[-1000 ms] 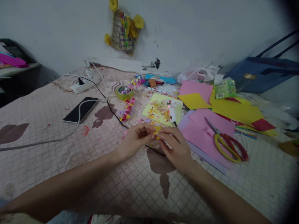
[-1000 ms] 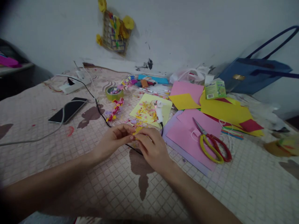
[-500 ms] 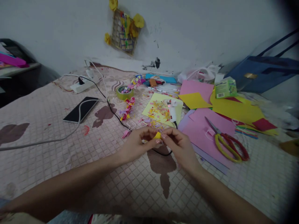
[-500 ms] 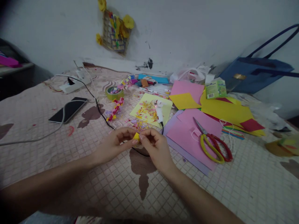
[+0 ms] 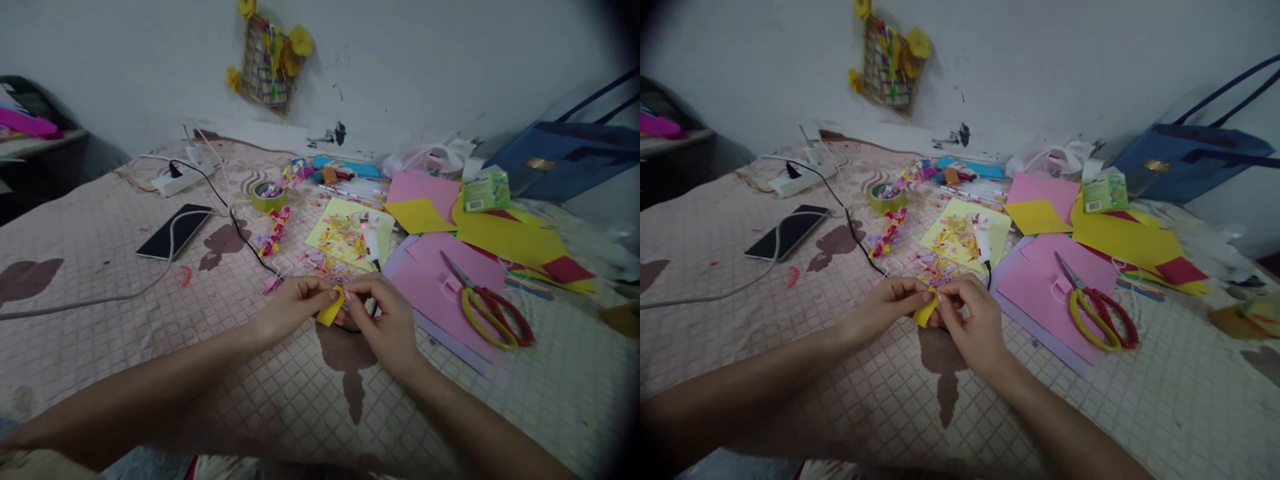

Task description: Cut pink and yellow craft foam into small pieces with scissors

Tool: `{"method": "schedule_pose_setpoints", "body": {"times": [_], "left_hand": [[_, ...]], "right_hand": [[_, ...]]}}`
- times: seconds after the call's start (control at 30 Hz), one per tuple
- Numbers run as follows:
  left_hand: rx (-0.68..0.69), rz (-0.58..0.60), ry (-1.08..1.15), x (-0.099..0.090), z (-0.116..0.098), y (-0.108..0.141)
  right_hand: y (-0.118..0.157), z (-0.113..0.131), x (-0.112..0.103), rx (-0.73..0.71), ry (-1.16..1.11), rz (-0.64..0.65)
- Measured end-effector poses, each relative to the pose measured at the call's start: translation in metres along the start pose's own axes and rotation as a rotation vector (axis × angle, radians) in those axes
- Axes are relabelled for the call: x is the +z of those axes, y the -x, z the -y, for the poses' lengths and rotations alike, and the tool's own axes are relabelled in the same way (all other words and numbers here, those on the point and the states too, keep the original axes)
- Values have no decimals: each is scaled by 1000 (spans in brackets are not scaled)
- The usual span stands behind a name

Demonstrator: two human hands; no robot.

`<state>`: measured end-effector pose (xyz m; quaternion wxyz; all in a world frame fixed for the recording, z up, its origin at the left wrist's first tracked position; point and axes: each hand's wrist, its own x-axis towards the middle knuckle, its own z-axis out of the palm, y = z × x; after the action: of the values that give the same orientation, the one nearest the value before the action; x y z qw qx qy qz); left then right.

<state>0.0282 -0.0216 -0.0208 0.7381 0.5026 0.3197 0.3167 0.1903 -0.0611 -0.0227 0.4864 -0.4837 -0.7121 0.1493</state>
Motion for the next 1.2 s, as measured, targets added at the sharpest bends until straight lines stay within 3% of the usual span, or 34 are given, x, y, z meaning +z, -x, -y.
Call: {"method": "schedule_pose_setpoints", "body": {"times": [0.23,0.6,0.7,0.9,1.2], "left_hand": [[-55,-58,93,0,2,-1],[15,-82,24,-3,2,-2],[27,-74,-7,-4,2,-3],[154,-78,-175,-4,-1,-1],[238,-112,-168,-3,7,-2]], "right_hand": [[3,-8,0,-262,137,30],[-3,-15,-7,-404,301,82],[-4,-13,-7,-325,205,84],[-4,-11,-3,52,-132,62],[-3,-10,-1,89,-165,50]]}}
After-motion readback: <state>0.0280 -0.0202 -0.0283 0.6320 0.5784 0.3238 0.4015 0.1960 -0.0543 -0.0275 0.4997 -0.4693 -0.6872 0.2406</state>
